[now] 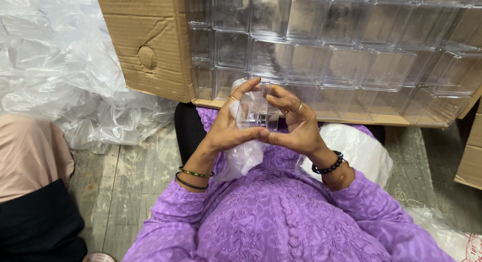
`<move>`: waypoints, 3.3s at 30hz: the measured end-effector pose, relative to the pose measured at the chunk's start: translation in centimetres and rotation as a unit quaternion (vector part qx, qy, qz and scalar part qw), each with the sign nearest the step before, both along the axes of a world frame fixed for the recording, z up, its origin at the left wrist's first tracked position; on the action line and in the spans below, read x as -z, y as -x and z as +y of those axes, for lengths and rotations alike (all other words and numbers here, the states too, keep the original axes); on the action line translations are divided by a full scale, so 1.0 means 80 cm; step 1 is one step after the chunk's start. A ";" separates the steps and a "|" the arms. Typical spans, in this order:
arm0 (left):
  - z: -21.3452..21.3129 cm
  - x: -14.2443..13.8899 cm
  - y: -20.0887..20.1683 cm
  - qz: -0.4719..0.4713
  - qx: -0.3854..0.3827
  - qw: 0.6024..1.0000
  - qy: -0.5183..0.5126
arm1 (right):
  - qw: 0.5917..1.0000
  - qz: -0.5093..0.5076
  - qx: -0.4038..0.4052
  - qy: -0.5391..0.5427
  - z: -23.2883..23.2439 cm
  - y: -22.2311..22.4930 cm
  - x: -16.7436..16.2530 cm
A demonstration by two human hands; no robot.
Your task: The person sits on the floor and wraps small clear plastic boxes in thin plastic bags, then places each wrapped box into a large cardboard box in front of them. They repeat this wrapping and packing cycle continuously, occasionally reaching for new boxes or bags.
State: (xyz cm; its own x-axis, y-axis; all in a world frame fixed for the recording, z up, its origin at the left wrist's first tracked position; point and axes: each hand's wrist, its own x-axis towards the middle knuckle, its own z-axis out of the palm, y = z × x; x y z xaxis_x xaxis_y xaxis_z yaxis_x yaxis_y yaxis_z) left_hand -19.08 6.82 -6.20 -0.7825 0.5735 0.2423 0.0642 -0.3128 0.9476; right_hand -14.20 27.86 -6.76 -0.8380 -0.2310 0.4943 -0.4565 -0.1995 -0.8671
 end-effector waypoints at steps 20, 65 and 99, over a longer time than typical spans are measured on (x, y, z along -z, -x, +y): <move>-0.005 0.008 0.009 0.053 -0.057 0.996 0.037 | 0.998 -0.057 0.013 -0.035 -0.001 -0.001 -0.023; 0.002 0.015 0.017 -0.072 -0.013 0.997 -0.014 | 0.982 -0.069 0.062 -0.162 -0.015 -0.011 -0.023; -0.003 0.006 -0.057 0.050 -0.070 0.994 0.062 | 0.985 -0.169 -0.008 -0.036 0.002 -0.051 -0.030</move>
State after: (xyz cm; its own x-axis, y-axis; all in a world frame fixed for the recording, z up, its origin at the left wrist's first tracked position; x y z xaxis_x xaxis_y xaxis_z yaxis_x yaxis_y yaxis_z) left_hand -14.53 6.58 -6.66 -0.8325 0.4906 0.2574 0.1948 -0.1757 0.9650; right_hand -10.09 28.00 -4.38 -0.9482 -0.2693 0.1685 -0.1358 -0.1361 -0.9813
